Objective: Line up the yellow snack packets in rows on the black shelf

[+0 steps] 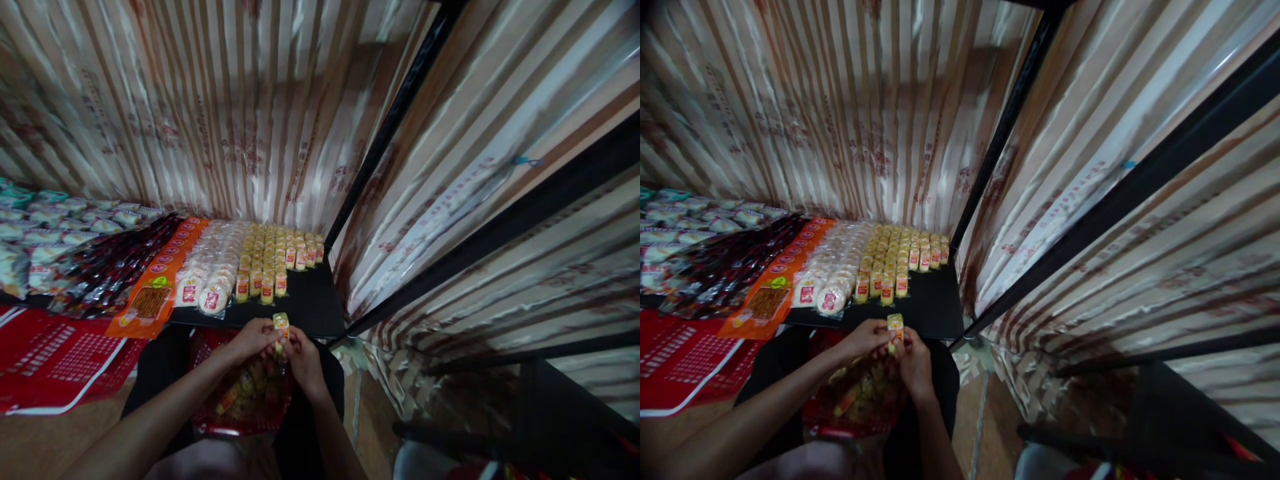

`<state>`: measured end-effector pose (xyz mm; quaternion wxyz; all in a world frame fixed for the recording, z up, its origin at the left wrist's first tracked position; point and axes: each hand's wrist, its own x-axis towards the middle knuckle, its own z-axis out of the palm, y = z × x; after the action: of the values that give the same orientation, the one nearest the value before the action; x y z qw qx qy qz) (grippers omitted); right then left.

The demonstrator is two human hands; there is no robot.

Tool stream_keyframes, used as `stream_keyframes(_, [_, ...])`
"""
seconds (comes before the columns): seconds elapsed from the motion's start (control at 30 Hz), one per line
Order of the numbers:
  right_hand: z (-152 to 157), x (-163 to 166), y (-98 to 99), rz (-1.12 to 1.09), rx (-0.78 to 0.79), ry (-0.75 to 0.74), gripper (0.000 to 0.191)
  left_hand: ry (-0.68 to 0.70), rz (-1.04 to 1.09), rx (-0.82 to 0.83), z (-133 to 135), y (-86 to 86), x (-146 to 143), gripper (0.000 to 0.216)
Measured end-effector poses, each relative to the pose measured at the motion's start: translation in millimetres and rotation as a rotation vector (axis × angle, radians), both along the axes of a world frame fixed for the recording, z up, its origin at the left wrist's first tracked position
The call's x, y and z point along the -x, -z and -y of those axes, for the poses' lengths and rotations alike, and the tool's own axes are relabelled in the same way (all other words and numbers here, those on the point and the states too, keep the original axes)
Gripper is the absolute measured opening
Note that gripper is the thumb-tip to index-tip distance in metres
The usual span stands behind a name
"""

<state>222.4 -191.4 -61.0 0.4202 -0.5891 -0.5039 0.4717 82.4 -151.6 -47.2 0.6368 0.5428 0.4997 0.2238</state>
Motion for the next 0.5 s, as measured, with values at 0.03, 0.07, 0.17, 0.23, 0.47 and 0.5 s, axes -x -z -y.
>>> stream_keyframes(0.03, [-3.3,-3.6,-0.4,-0.007,0.003,0.002,0.030,-0.017,-0.032,-0.025,-3.4,-0.5,-5.2,0.043])
stream_keyframes(0.07, [-7.2,-7.5,-0.3,-0.008,0.004,0.006,0.031,-0.029,-0.063,-0.046,-6.9,-1.2,-10.4,0.040])
stream_keyframes(0.17, [-22.2,-19.7,2.7,-0.036,0.002,0.054,0.037,-0.057,-0.105,-0.102,-17.2,-2.8,-26.3,0.034])
stream_keyframes(0.23, [-34.0,-27.3,6.7,-0.083,-0.006,0.116,0.041,-0.089,-0.097,-0.146,-24.0,-1.2,-37.4,0.033])
stream_keyframes(0.47, [-73.4,-48.3,22.5,-0.111,-0.069,0.319,0.047,-0.237,-0.093,-0.227,-47.8,12.3,-77.3,0.037])
stream_keyframes(0.5, [-77.8,-50.4,24.5,-0.098,-0.074,0.337,0.047,-0.233,-0.099,-0.231,-50.8,13.0,-81.8,0.037])
